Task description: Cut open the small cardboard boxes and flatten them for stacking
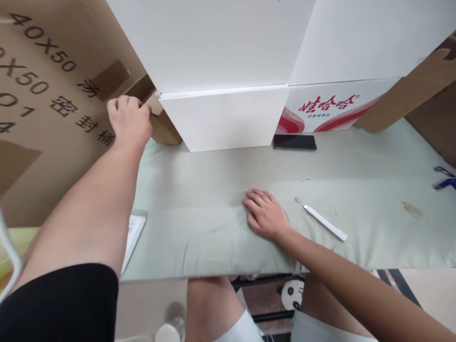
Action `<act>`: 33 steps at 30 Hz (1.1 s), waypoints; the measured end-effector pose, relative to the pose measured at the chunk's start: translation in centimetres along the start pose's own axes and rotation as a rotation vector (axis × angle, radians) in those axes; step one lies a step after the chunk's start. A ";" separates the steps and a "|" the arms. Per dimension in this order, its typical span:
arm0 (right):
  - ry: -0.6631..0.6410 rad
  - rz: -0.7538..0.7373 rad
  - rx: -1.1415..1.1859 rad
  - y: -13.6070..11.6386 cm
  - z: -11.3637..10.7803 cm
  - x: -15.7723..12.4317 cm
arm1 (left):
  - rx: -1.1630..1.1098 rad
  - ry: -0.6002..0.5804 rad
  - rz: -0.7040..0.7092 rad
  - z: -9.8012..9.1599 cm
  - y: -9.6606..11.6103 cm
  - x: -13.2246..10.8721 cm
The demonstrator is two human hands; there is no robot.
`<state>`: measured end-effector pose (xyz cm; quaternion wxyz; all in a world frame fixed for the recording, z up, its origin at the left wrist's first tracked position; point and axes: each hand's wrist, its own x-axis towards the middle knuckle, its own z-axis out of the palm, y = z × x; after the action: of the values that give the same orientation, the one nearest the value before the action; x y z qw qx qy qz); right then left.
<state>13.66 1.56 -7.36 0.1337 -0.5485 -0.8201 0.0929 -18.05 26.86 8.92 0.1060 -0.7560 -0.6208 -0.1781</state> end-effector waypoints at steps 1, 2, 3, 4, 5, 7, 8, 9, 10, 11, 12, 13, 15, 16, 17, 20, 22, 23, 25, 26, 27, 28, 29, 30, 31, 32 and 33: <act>-0.002 0.001 -0.001 0.0 0.0 0.0 | -0.044 0.011 0.000 -0.4 0.0 -1.0; -0.002 0.001 -0.002 0.0 -0.1 0.0 | -0.101 0.019 -0.007 -0.7 0.0 -2.0; -0.001 0.002 -0.002 0.0 -0.1 0.0 | -0.157 0.022 -0.012 -1.0 0.1 -2.9; 0.000 0.002 -0.001 0.0 -0.1 -0.1 | -0.202 0.019 -0.013 -1.3 0.2 -3.9; 0.004 0.002 0.004 0.0 -0.1 -0.1 | -0.230 0.008 -0.011 -1.7 0.3 -4.9; 0.015 -0.001 0.023 0.0 -0.2 -0.2 | -0.255 -0.024 -0.015 -2.4 1.1 -6.9; 0.022 -0.004 0.038 0.0 -0.2 -0.2 | -0.267 -0.029 -0.023 -2.7 1.9 -8.0; 0.030 -0.008 0.054 0.1 -0.2 -0.3 | -0.285 -0.027 -0.032 -3.1 2.8 -9.2; 0.037 -0.013 0.072 0.1 -0.3 -0.3 | -0.315 -0.012 -0.040 -3.5 4.1 -10.4; 0.045 -0.017 0.090 0.1 -0.3 -0.3 | -0.341 0.013 -0.037 -3.8 5.7 -11.8; 0.053 -0.019 0.107 0.1 -0.3 -0.3 | -0.362 0.047 -0.029 -4.2 7.5 -13.2; 0.064 -0.016 0.125 0.2 -0.3 -0.2 | -0.378 0.077 -0.020 -4.5 9.4 -14.6; 0.097 0.001 0.167 0.3 -0.3 -0.2 | -0.380 0.113 0.016 -5.3 13.5 -17.6; 0.119 0.013 0.191 0.4 -0.4 -0.3 | -0.374 0.110 0.050 -5.6 15.5 -19.1; 0.148 0.029 0.218 0.6 -0.4 -0.4 | -0.371 0.097 0.091 -6.0 17.3 -20.5; 0.264 0.116 0.291 1.6 -1.4 -1.9 | -0.413 0.093 0.232 -7.0 21.2 -23.8; 0.377 0.179 0.362 2.4 -2.8 -3.8 | -0.492 0.106 0.330 -7.4 22.7 -25.1; 0.444 0.187 0.411 2.7 -3.8 -4.9 | -0.536 0.095 0.393 -7.6 23.2 -25.5; 0.600 0.097 0.559 2.9 -6.3 -7.1 | -0.634 0.063 0.529 -8.0 23.9 -25.9; 0.645 0.018 0.594 2.8 -7.6 -7.9 | -0.692 0.045 0.588 -8.2 24.1 -26.1; 0.656 -0.069 0.599 2.4 -8.8 -8.6 | -0.759 0.032 0.632 -8.6 24.3 -26.2; 0.621 -0.144 0.571 2.0 -10.0 -8.9 | -0.832 0.026 0.650 -8.9 24.5 -26.3; 0.562 -0.201 0.521 1.5 -11.0 -9.0 | -0.905 0.027 0.640 -9.3 24.6 -26.4; 0.482 -0.238 0.456 1.0 -11.7 -8.8 | -0.966 0.044 0.599 -9.7 24.6 -26.3; 0.391 -0.257 0.384 0.4 -12.3 -8.4 | -1.006 0.080 0.523 -10.0 24.5 -26.1; 0.304 -0.267 0.310 0.0 -12.7 -7.9 | -1.015 0.130 0.424 -10.2 24.4 -25.6; 0.229 -0.274 0.248 -0.5 -12.9 -7.3 | -0.996 0.185 0.314 -10.1 24.1 -24.9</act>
<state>20.02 -5.29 4.11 0.3037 -0.4182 -0.8488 0.1114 -0.01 -4.38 9.64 -0.1863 -0.7798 -0.3287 -0.4992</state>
